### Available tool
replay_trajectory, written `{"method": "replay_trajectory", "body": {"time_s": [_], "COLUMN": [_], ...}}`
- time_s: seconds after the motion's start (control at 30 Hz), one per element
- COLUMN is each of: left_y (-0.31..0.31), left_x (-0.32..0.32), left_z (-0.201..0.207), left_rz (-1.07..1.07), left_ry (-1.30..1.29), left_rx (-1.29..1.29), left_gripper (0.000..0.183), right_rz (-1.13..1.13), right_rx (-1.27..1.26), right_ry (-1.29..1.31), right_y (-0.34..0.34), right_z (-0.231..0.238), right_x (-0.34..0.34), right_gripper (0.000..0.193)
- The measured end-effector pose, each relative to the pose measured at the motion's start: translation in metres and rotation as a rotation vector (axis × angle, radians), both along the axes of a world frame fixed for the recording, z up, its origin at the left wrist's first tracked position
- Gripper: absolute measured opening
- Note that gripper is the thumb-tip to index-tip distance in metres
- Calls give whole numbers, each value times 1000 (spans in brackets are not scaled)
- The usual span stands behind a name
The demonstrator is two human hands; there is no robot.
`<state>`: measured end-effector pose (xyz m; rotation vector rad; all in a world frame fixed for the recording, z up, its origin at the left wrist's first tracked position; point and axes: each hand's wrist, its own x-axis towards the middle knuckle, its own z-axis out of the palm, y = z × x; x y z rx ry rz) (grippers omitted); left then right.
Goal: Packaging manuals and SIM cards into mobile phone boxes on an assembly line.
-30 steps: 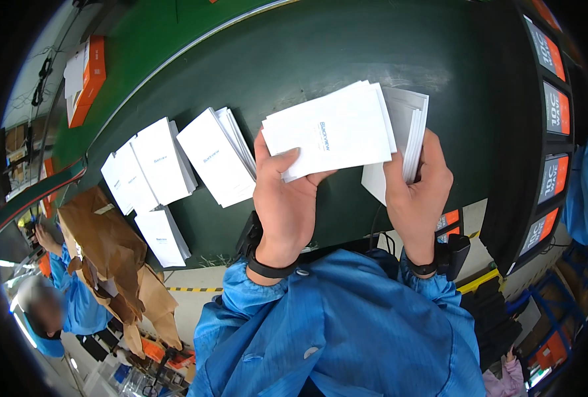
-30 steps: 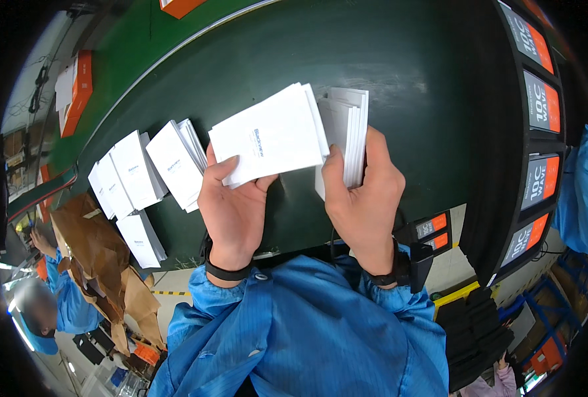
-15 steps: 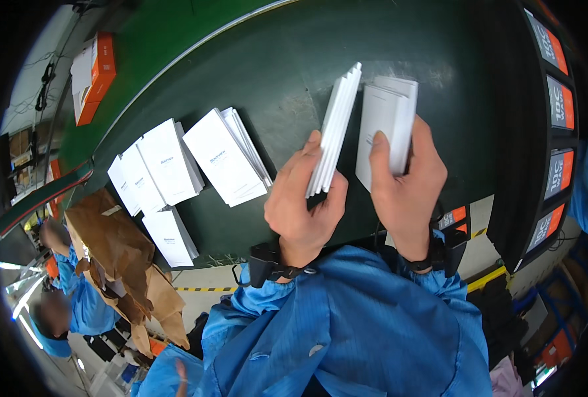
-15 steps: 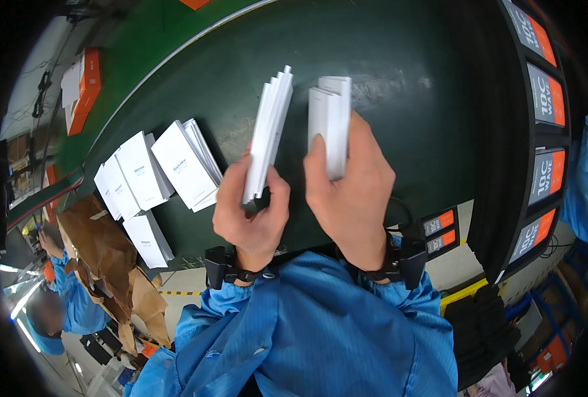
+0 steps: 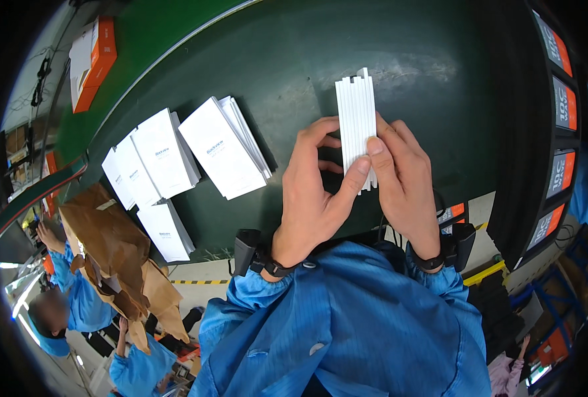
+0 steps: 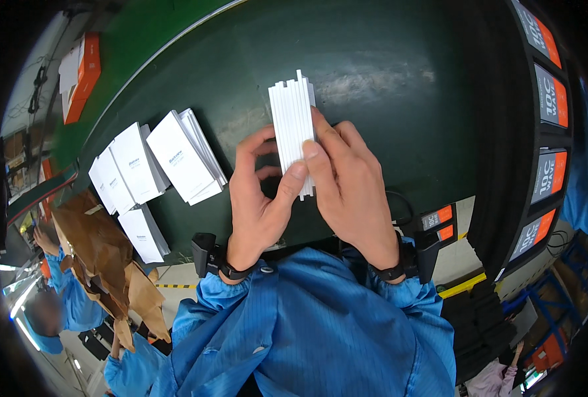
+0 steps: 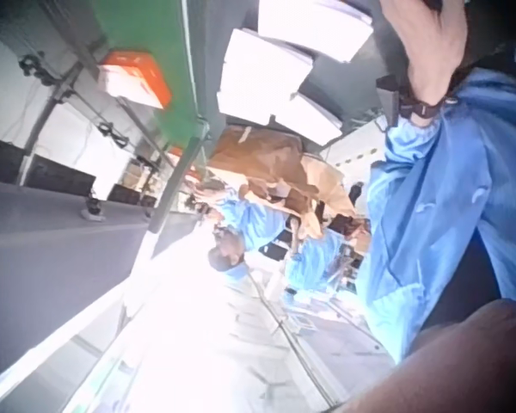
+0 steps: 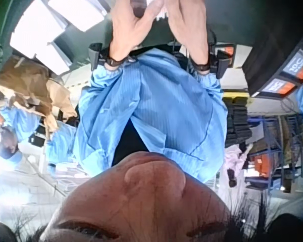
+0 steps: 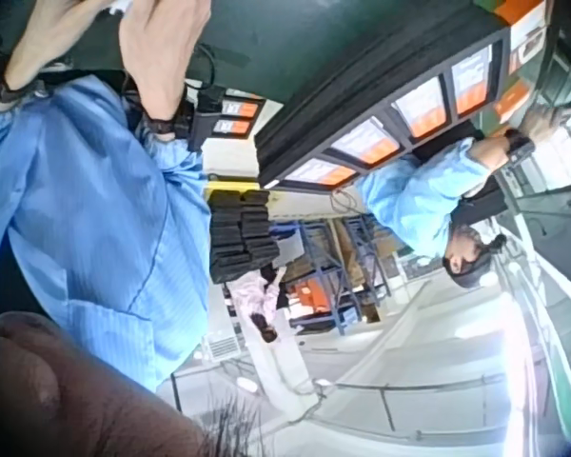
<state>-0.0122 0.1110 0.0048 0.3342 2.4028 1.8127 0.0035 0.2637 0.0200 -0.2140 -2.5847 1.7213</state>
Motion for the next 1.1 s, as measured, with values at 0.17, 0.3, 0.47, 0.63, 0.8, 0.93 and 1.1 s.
{"method": "replay_trajectory", "body": {"time_s": [0.17, 0.3, 0.47, 0.63, 0.8, 0.93, 1.1], "left_y": [-2, -4, -7, 0, 2, -3, -3], "left_x": [-7, -9, -5, 0, -6, -6, -10], "left_z": [9, 10, 6, 7, 8, 8, 8], "left_rz": [30, 94, 141, 113, -32, -122, -194], "left_ry": [-128, -244, -394, -124, -126, -141, -264], "left_rx": [-42, -95, 142, -44, -150, -123, 77], "left_gripper": [68, 65, 60, 65, 73, 77, 73], "right_rz": [22, 121, 71, -83, -90, -91, -97], "right_rx": [-162, -317, -260, -259, 61, 105, -16], "right_ry": [-145, -114, -43, 29, 5, -131, -160], "right_y": [7, 17, 27, 1, -3, 7, 14], "right_z": [1, -7, -10, -5, 0, 4, -5], "right_x": [-2, 0, -1, 0, 0, -5, -4], "right_gripper": [42, 40, 41, 52, 58, 62, 64]}}
